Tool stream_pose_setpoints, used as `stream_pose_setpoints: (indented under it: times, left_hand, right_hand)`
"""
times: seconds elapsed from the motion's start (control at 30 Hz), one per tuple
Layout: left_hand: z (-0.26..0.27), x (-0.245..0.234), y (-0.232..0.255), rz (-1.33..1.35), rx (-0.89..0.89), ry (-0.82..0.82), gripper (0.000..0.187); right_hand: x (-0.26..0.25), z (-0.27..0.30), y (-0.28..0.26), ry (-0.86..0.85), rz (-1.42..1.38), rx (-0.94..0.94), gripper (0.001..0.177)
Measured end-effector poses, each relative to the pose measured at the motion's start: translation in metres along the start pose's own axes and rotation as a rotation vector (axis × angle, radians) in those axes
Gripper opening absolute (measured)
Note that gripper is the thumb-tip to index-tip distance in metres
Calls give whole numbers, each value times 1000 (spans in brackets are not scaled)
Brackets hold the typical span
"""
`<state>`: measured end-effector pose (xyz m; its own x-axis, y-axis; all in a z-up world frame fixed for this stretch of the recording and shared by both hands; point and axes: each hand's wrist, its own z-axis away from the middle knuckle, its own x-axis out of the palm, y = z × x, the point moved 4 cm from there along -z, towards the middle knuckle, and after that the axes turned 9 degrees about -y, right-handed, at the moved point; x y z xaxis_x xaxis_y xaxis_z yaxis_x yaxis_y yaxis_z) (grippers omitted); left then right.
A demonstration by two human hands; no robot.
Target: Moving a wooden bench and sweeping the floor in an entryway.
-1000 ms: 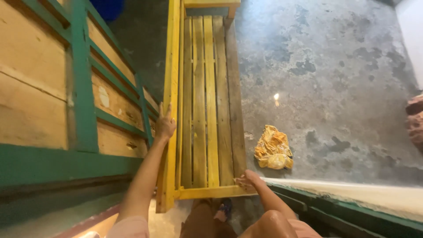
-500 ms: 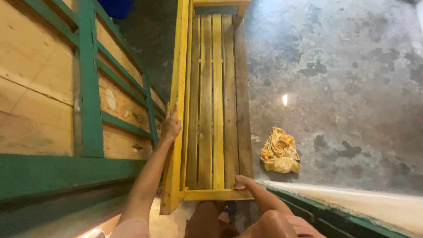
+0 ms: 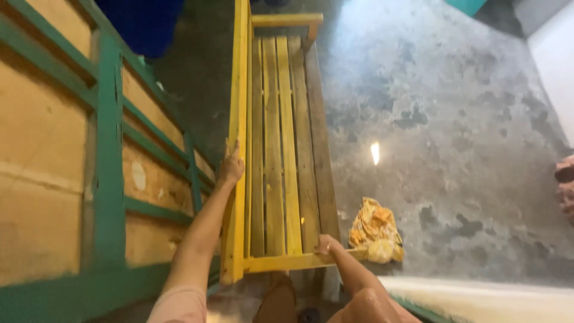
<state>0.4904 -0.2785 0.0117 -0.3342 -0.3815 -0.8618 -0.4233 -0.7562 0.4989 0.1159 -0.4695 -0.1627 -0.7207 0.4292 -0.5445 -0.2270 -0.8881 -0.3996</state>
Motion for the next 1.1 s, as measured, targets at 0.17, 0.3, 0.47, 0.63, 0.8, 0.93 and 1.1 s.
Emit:
stream_pose_setpoints:
  times: [0.17,0.3,0.47,0.63,0.8,0.93,1.1]
  left_hand:
    - [-30,31,-11,-52,-30,-31,81]
    - [-46,24,-16,86,95,113,78]
    - [-34,-2,22,-141,162,196,71]
    - [1,3,74,-408,316,146,58]
    - [45,36,101,161,367,-157,52]
    - [58,76,100,271,378,-166,53]
    - [52,114,105,466,165,-348,38]
  right_hand:
    - [7,8,7,7,-103,50,39]
    - [-17,-13,46,91,-142,100,38]
    - [17,-41,133,198,-218,185,38]
    - [-33,-9,156,348,-506,258,34]
    - [-65,49,179,504,-502,182,34]
    - [-97,83,207,571,-536,223,33]
    - [-125,101,261,634,-607,195,33]
